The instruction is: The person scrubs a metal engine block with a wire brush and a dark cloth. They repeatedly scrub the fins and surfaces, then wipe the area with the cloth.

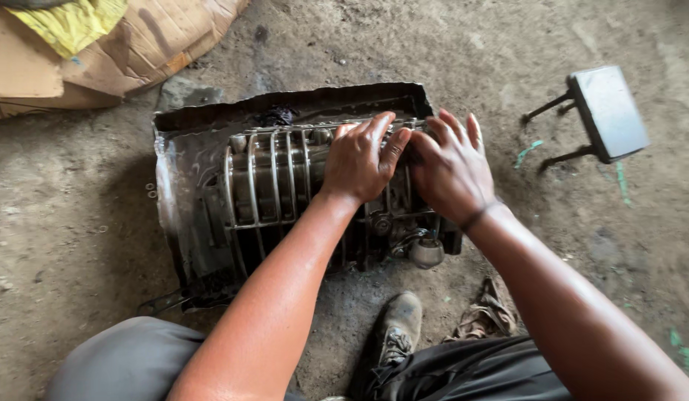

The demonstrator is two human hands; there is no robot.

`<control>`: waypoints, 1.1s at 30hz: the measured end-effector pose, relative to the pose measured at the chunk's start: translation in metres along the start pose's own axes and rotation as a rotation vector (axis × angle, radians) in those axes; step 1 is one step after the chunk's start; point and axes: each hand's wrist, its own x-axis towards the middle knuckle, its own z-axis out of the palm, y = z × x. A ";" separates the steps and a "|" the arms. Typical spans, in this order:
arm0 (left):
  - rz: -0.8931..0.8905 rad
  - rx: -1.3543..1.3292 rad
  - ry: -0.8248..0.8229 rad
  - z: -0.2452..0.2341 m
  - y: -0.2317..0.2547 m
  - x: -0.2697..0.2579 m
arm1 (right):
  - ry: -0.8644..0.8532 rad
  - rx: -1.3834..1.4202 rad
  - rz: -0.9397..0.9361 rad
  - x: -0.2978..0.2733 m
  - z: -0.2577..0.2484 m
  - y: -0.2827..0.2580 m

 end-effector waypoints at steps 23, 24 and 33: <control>0.019 0.033 -0.025 0.000 -0.006 0.007 | 0.349 0.136 -0.094 -0.065 -0.014 -0.006; 0.033 0.043 -0.030 0.000 -0.006 0.006 | 0.323 0.156 -0.024 -0.067 -0.010 0.000; 0.025 0.066 -0.101 0.001 -0.002 0.004 | 0.307 0.169 0.352 0.027 0.037 0.038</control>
